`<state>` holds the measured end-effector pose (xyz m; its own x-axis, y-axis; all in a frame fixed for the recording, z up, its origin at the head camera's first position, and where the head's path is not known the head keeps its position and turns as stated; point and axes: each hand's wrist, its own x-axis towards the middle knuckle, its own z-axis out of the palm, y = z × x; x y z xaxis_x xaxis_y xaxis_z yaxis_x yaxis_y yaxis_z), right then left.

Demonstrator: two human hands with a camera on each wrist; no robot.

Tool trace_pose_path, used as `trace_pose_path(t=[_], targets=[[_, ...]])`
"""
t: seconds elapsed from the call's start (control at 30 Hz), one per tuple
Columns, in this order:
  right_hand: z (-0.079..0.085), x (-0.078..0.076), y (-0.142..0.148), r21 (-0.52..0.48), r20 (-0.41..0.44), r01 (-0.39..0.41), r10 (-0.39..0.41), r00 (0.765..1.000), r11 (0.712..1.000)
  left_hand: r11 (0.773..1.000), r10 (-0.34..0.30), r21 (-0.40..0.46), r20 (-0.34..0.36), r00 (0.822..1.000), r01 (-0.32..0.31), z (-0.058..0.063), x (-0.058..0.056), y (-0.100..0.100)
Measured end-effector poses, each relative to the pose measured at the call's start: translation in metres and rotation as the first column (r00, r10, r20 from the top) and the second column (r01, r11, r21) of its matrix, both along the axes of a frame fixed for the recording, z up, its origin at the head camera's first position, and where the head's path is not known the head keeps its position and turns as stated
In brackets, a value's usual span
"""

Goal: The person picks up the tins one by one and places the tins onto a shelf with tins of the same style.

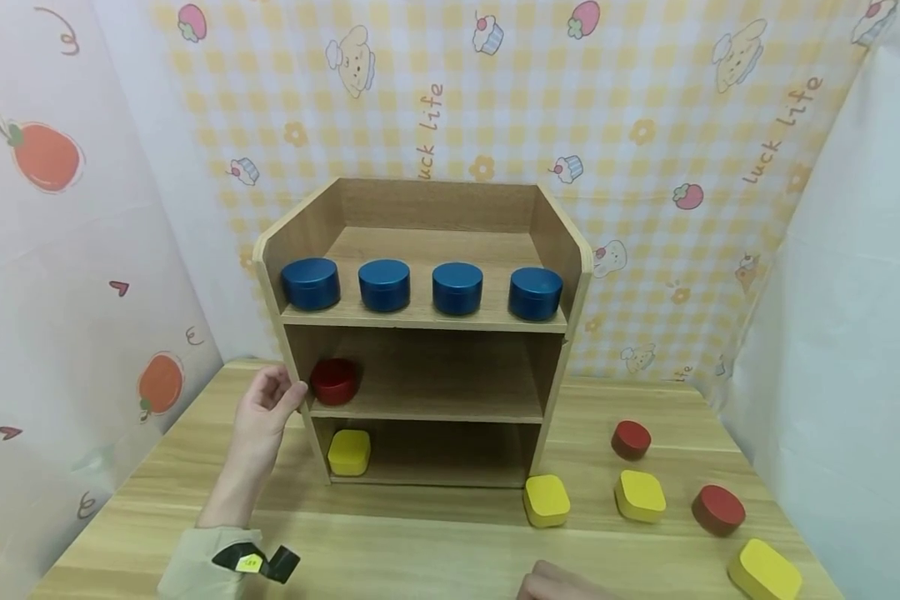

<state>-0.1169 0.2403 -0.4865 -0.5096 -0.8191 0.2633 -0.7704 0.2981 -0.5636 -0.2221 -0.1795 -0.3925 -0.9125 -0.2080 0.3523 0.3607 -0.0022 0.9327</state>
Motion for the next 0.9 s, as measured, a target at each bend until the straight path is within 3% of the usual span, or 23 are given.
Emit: trace_pose_path(t=[0.07,0.1,0.27,0.37,0.53,0.73,0.9], targets=[[0.014,-0.005,-0.004,-0.022,0.208,0.02,-0.015,0.978,1.0,1.0,-0.003,0.007,-0.005,1.0,0.003,0.0,0.0,0.0],[0.021,-0.007,-0.006,-0.008,0.223,0.006,-0.004,0.975,1.0,1.0,-0.004,0.01,-0.006,1.0,0.004,0.0,0.0,0.0],[0.048,-0.015,-0.023,-0.03,0.144,-0.012,0.016,0.989,0.999,1.0,-0.002,0.009,-0.007,1.0,0.002,0.001,0.0,0.0],[0.063,-0.016,-0.034,-0.039,0.111,0.07,-0.066,0.992,0.997,1.0,-0.001,0.002,-0.007,1.0,0.001,0.001,0.0,0.0],[0.083,-0.017,-0.048,-0.034,0.115,0.215,-0.21,0.971,0.976,1.0,0.0,-0.001,0.003,1.0,0.0,0.0,0.0,0.001],[0.097,-0.025,-0.06,-0.145,0.021,0.207,-0.206,0.978,0.967,1.0,0.003,0.006,0.007,1.0,-0.003,0.0,0.001,0.001],[0.106,-0.034,-0.072,-0.176,-0.017,0.233,-0.24,0.971,0.956,1.0,0.006,0.002,-0.002,1.0,-0.006,0.001,-0.001,0.001]])
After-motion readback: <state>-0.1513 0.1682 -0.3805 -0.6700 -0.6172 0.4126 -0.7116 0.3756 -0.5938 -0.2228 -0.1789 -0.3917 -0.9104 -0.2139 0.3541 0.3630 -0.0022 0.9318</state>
